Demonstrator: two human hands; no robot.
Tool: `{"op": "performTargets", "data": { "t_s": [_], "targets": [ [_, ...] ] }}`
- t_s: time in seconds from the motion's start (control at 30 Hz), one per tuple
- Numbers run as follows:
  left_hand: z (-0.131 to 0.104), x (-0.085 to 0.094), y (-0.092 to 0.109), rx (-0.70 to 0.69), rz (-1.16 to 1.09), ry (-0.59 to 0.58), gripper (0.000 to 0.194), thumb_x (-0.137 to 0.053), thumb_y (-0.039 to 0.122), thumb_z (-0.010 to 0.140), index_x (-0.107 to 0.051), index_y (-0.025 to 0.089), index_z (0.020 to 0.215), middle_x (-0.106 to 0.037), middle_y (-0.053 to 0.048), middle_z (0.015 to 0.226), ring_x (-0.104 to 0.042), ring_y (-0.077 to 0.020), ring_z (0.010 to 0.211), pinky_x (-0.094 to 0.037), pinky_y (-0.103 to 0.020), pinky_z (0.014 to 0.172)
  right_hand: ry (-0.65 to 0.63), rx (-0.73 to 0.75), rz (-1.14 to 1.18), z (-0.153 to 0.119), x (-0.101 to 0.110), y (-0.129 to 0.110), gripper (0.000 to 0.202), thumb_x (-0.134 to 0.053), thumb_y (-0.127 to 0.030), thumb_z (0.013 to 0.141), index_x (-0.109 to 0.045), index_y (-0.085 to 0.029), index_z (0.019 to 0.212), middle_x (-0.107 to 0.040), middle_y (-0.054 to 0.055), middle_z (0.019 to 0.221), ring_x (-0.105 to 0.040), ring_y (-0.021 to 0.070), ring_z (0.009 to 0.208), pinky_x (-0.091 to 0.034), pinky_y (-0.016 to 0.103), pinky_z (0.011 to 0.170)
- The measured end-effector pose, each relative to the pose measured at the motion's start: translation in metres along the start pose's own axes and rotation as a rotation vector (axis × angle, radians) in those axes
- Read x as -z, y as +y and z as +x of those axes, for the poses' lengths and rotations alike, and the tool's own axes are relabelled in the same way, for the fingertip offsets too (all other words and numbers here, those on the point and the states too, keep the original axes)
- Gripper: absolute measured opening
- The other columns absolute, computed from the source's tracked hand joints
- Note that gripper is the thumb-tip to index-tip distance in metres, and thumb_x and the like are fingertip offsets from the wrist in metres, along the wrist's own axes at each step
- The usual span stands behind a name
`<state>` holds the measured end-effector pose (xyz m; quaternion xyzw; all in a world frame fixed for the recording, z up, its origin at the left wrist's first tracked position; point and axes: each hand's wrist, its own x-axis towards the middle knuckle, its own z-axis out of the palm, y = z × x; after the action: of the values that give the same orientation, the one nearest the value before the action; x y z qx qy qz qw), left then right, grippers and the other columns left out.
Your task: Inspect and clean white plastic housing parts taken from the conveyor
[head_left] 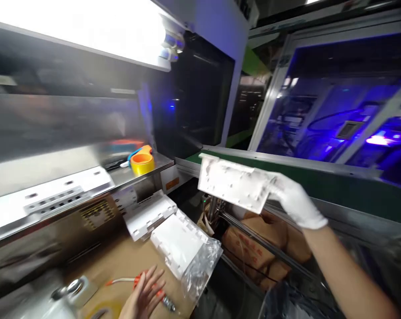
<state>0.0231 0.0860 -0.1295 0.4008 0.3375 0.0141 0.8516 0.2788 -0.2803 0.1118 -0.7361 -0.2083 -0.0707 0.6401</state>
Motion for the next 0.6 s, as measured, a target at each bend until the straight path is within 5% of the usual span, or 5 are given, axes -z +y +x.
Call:
{"op": "performTargets", "data": {
  "t_s": [0.13,0.2,0.27,0.37,0.6],
  "targets": [
    [-0.051,-0.015,0.059,0.044,-0.247,-0.289,0.092,-0.046,0.091,0.077,-0.074,0.014,0.118,-0.056,-0.016,0.149,-0.053,-0.0405,0.137,-0.05,-0.055,0.108,-0.394,0.103,0.057,-0.048,-0.134,0.008,0.033,-0.074,-0.039,0.088,-0.076,-0.021,0.115,-0.077,0.008,0.117,-0.073,0.0249,0.106,-0.059,0.042,0.099],
    [-0.074,0.0,0.081,-0.019,-0.325,-0.269,0.087,-0.041,0.089,0.082,-0.077,0.014,0.109,-0.069,-0.018,0.131,-0.062,-0.0376,0.126,-0.053,-0.052,0.104,-0.644,0.111,0.125,-0.07,-0.184,0.008,0.026,-0.071,-0.036,0.091,-0.078,-0.022,0.112,-0.079,0.006,0.109,-0.076,0.0234,0.1,-0.062,0.04,0.094],
    [-0.098,0.025,0.097,-0.128,-0.456,-0.204,0.061,-0.046,0.072,0.093,-0.077,0.02,0.095,-0.08,-0.01,0.103,-0.074,-0.0291,0.103,-0.061,-0.043,0.09,-0.801,0.175,0.169,-0.087,-0.223,0.007,0.02,-0.069,-0.032,0.093,-0.08,-0.024,0.109,-0.08,0.004,0.106,-0.077,0.0223,0.097,-0.063,0.038,0.093],
    [-0.138,0.063,0.111,-0.196,-0.669,-0.156,0.048,-0.04,0.051,0.102,-0.075,0.018,0.104,-0.081,-0.008,0.095,-0.077,-0.0231,0.087,-0.064,-0.033,0.075,-0.779,0.254,0.254,-0.106,-0.268,0.004,0.021,-0.071,-0.024,0.092,-0.08,-0.03,0.109,-0.079,0.001,0.111,-0.076,0.0219,0.102,-0.062,0.036,0.097],
    [-0.208,0.106,0.113,-0.349,-0.727,-0.175,0.07,-0.02,0.058,0.105,-0.074,0.015,0.112,-0.08,-0.01,0.106,-0.077,-0.0279,0.095,-0.065,-0.037,0.077,-0.731,0.13,0.383,-0.146,-0.338,-0.007,0.026,-0.074,-0.019,0.089,-0.08,-0.032,0.111,-0.078,0.001,0.115,-0.073,0.0228,0.109,-0.059,0.039,0.104]
  ]
}}
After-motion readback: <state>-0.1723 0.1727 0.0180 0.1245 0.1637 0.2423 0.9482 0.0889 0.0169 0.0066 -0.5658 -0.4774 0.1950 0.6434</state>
